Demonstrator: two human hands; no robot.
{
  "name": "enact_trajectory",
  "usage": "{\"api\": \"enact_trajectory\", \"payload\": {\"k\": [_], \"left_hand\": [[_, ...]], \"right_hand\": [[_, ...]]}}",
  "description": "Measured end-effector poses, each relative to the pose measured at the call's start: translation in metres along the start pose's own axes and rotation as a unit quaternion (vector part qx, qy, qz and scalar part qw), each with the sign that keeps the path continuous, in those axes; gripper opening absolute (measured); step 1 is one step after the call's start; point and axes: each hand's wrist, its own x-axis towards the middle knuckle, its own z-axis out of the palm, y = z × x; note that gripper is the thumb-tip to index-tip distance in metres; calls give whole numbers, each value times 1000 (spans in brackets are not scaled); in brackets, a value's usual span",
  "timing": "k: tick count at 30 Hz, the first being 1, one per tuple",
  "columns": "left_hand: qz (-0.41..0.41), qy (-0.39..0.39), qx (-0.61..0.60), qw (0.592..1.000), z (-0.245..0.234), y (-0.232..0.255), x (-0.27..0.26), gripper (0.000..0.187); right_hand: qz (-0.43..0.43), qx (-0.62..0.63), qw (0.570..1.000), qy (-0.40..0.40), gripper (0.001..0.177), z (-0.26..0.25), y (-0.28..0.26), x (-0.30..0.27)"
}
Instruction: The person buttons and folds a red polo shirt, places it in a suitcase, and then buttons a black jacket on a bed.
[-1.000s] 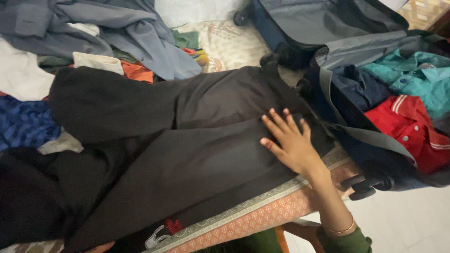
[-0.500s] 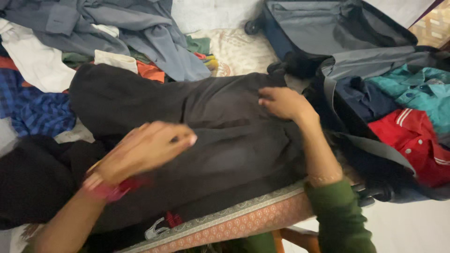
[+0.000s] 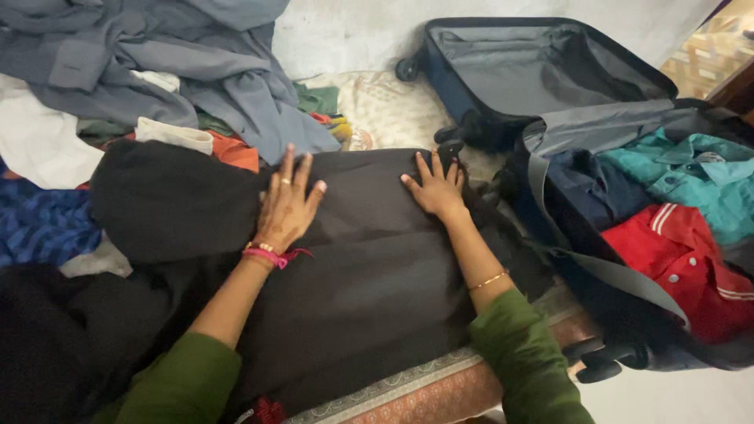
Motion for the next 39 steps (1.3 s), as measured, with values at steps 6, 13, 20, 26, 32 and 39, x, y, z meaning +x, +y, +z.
{"api": "enact_trajectory", "payload": {"k": [6, 13, 20, 26, 32, 39], "left_hand": [[-12, 11, 62, 998, -4, -2, 11, 49], [3, 49, 27, 998, -14, 4, 10, 30], [27, 85, 12, 996, -25, 15, 12, 20], [145, 115, 140, 973, -61, 41, 18, 34], [195, 109, 126, 967, -83, 42, 21, 44], [228, 27, 61, 971, -82, 16, 23, 35]], "right_hand": [[66, 3, 993, -99, 85, -27, -19, 1], [2, -16, 999, 47, 71, -34, -26, -11], [-126, 40, 971, 199, 93, -54, -21, -19], [-106, 32, 985, 131, 100, -86, -20, -33], [-190, -7, 962, 198, 107, -92, -18, -36], [-127, -37, 984, 120, 59, -101, -11, -39]]}}
